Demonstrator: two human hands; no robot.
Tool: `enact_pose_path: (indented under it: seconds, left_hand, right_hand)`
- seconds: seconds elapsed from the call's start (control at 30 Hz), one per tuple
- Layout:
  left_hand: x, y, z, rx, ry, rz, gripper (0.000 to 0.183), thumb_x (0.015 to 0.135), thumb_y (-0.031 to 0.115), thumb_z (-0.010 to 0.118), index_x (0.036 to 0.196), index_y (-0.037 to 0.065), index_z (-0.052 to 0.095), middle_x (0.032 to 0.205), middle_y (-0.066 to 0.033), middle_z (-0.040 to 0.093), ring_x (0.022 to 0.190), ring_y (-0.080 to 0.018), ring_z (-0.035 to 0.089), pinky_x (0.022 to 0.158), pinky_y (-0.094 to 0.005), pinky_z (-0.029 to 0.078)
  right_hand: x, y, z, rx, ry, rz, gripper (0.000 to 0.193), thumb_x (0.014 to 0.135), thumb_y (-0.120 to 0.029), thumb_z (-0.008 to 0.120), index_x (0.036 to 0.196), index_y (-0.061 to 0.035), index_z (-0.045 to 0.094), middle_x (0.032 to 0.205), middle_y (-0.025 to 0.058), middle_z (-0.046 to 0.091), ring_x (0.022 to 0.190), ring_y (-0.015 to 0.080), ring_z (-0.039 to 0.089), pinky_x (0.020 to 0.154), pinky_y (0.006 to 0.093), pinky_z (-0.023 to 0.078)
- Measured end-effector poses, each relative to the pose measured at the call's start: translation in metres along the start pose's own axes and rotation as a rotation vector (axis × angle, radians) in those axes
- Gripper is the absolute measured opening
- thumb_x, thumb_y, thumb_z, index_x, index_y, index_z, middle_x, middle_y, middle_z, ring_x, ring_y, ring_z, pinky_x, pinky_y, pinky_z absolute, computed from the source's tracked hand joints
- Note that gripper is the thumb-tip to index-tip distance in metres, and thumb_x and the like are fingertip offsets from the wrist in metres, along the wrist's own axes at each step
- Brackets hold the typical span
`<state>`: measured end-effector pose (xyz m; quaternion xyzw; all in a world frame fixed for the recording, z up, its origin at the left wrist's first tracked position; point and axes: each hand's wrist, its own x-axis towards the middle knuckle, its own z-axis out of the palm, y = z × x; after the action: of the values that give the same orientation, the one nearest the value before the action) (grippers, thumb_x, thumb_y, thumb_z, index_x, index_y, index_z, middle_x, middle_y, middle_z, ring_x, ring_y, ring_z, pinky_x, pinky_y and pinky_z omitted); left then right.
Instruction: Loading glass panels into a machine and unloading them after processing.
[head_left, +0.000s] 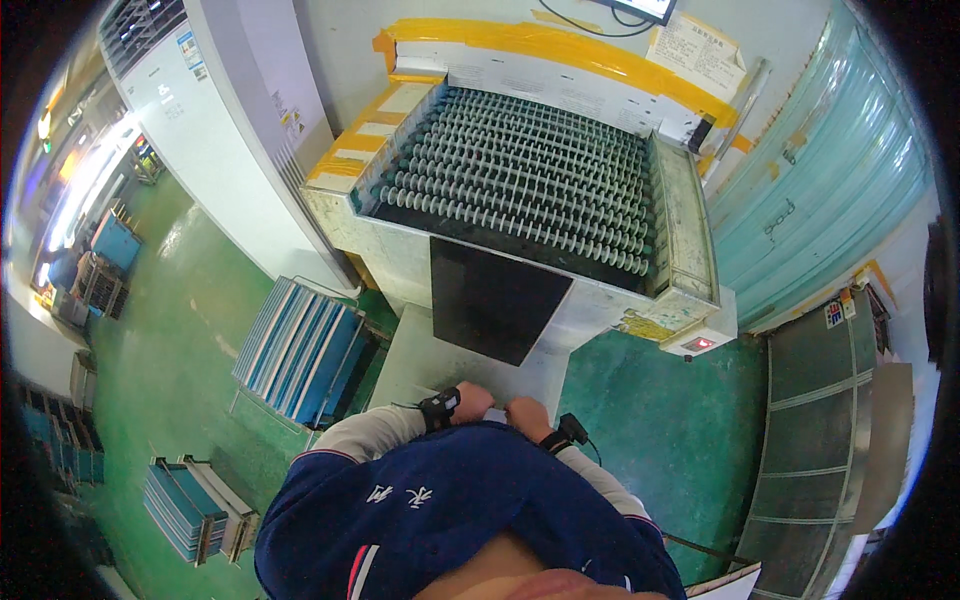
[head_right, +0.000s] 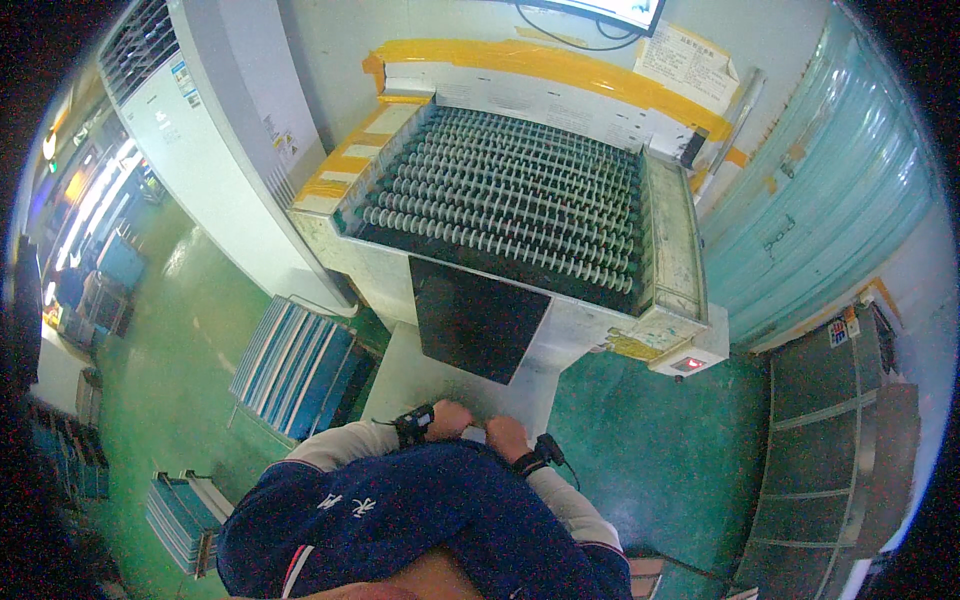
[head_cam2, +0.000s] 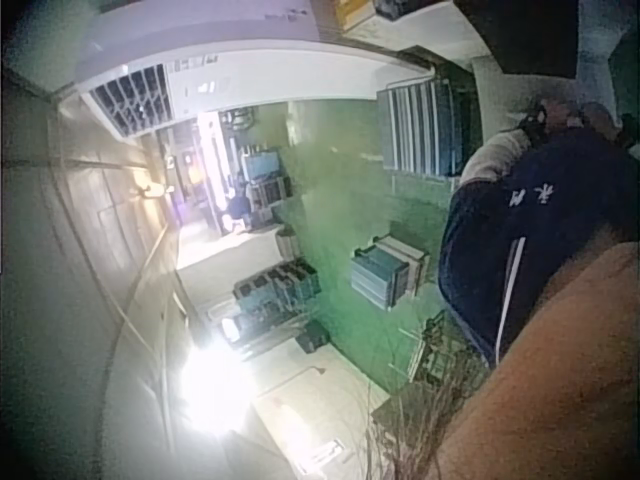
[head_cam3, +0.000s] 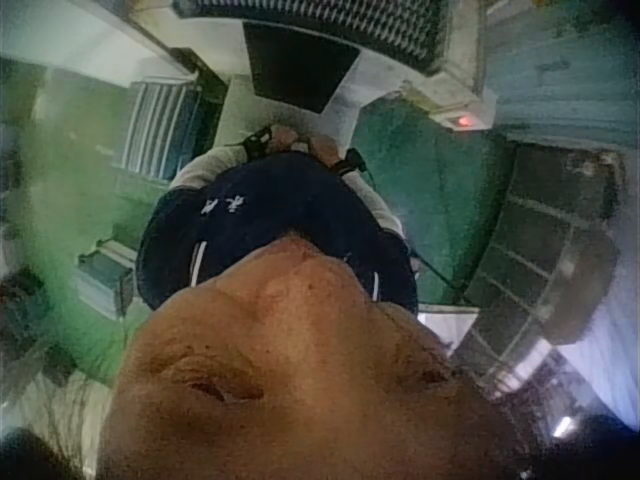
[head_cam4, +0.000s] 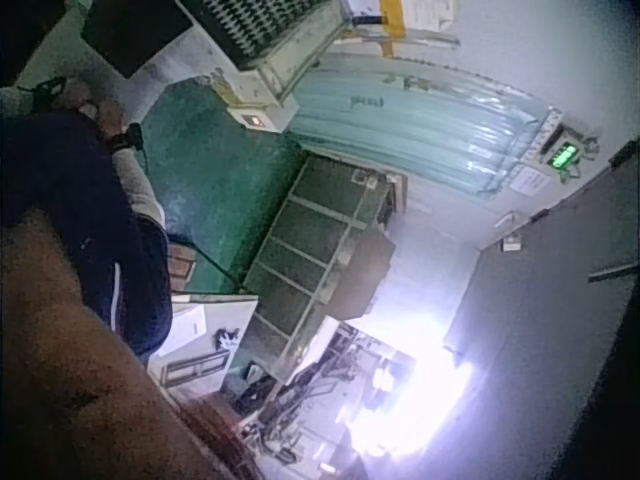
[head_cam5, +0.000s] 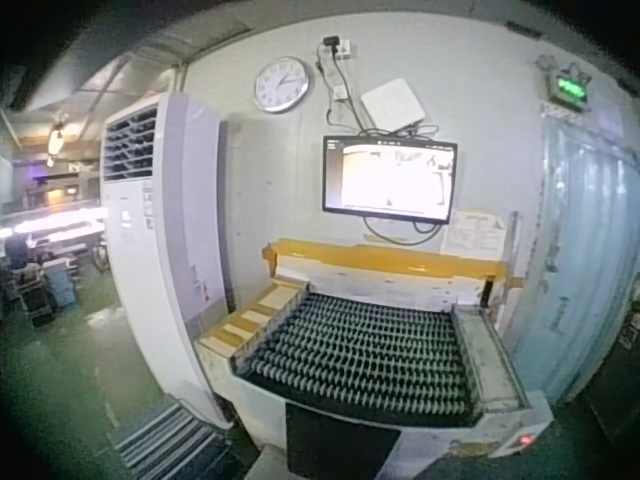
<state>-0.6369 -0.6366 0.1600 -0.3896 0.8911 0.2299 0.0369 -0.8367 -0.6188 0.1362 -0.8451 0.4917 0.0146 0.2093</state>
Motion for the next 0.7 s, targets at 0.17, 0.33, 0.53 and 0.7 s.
enact_pose_path:
  seconds: [0.17,0.33,0.53,0.7]
  left_hand:
    - [0.006,-0.007,0.014,-0.017,-0.004,-0.036,0.019,0.073,0.017,0.055,0.084,0.007,0.067,0.079,-0.0173,0.065,0.078,-0.0355,0.064,0.070,-0.0459,0.051]
    - [0.004,-0.007,0.010,0.002,0.077,0.011,0.018,0.072,0.017,0.056,0.082,0.006,0.067,0.079,-0.0175,0.065,0.079,-0.0355,0.064,0.070,-0.0460,0.051]
    - [0.002,-0.002,-0.008,0.042,-0.027,-0.002,0.022,0.071,0.018,0.059,0.088,0.006,0.067,0.084,-0.0180,0.066,0.082,-0.0354,0.064,0.073,-0.0453,0.050]
    - [-0.004,-0.002,-0.016,-0.027,-0.016,0.081,0.022,0.071,0.018,0.059,0.088,0.006,0.068,0.084,-0.0176,0.066,0.083,-0.0352,0.064,0.073,-0.0449,0.050]
  right_hand:
    - [0.000,-0.002,-0.001,0.001,0.026,-0.024,0.015,0.076,-0.019,0.059,0.077,-0.0080,0.069,0.076,0.0164,0.063,0.075,0.0362,0.062,0.065,0.0475,0.049]
    - [0.000,-0.005,-0.009,-0.008,0.033,-0.032,0.014,0.075,-0.019,0.059,0.077,-0.0083,0.069,0.076,0.0160,0.063,0.074,0.0358,0.062,0.064,0.0474,0.049]
    - [0.005,0.001,0.001,0.000,0.033,-0.013,0.014,0.076,-0.019,0.059,0.080,-0.0096,0.069,0.078,0.0158,0.063,0.076,0.0349,0.062,0.064,0.0470,0.049]
    - [0.004,0.002,0.004,0.018,0.011,-0.009,0.015,0.076,-0.019,0.059,0.082,-0.0097,0.070,0.078,0.0154,0.063,0.078,0.0350,0.062,0.065,0.0469,0.049]
